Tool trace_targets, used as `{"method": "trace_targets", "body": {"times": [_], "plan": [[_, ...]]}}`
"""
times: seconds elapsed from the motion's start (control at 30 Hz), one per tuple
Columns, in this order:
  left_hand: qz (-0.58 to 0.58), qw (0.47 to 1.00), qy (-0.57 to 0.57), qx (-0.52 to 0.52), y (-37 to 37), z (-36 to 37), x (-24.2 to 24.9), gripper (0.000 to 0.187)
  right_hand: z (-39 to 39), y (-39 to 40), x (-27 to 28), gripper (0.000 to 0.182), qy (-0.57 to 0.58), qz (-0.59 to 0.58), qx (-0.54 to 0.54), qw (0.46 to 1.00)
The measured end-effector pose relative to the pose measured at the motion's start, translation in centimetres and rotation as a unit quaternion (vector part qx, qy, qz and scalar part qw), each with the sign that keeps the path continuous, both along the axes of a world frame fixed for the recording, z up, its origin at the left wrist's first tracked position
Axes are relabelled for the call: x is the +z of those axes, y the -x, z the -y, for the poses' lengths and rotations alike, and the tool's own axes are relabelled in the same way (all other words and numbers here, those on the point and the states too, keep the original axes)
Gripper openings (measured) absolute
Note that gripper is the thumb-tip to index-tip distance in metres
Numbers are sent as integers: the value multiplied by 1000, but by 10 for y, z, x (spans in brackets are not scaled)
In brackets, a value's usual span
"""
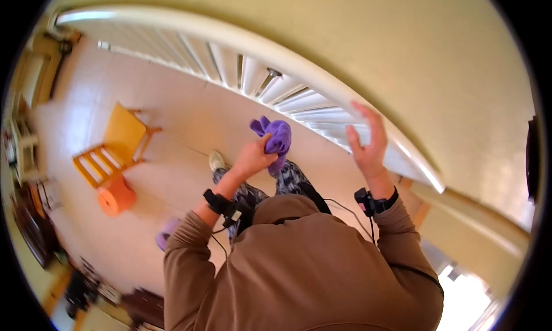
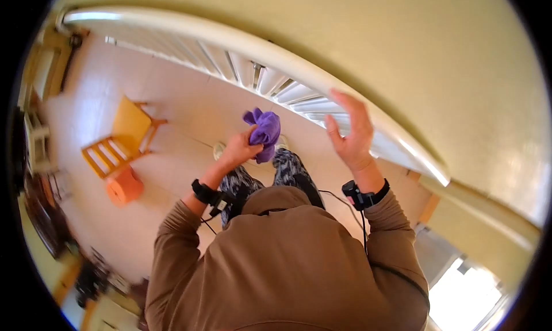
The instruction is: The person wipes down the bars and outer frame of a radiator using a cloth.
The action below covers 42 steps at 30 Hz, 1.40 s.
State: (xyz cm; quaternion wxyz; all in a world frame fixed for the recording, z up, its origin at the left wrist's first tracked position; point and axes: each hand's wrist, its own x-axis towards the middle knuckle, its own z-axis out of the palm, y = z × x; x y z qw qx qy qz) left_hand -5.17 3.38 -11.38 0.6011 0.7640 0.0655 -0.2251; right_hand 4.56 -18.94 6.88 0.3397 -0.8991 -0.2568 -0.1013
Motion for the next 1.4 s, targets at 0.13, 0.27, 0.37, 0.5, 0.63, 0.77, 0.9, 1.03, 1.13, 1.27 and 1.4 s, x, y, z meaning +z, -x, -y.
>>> {"method": "trace_targets", "body": {"times": [0.13,0.27,0.37,0.5,0.63,0.77,0.9,1.03,1.13,1.27,1.4], "plan": [[133,982,-97,-93,-10,-2,60,54,-15,73,-70,49,-103,-198,-138,965],[69,970,-125,-198,-1,-5,85,54,-45,129,-128,65,-442,-553,-317,631],[197,938,-39,-283,13,15,79,59,-52,151,-145,63,-664,-552,-222,452],[184,854,-86,-478,10,45,114,63,-33,173,-125,62,-828,-464,-95,298],[223,809,-148,-523,-16,73,146,47,2,177,-144,64,-874,-401,-33,274],[417,775,-207,-428,-65,83,162,31,34,171,-155,64,-881,-367,-13,300],[501,773,-218,-322,-120,81,187,28,51,174,-163,64,-882,-331,-2,334],[540,739,-263,-306,-154,99,182,30,56,184,-178,63,-943,-255,-7,214],[496,734,-278,-370,-168,110,170,37,44,186,-198,63,-961,-198,-1,195],[352,756,-298,-465,-176,123,182,48,10,175,-218,63,-950,-184,-87,237],[302,729,-290,-542,-188,123,179,57,-36,146,-263,61,-967,-151,-131,160]]}}
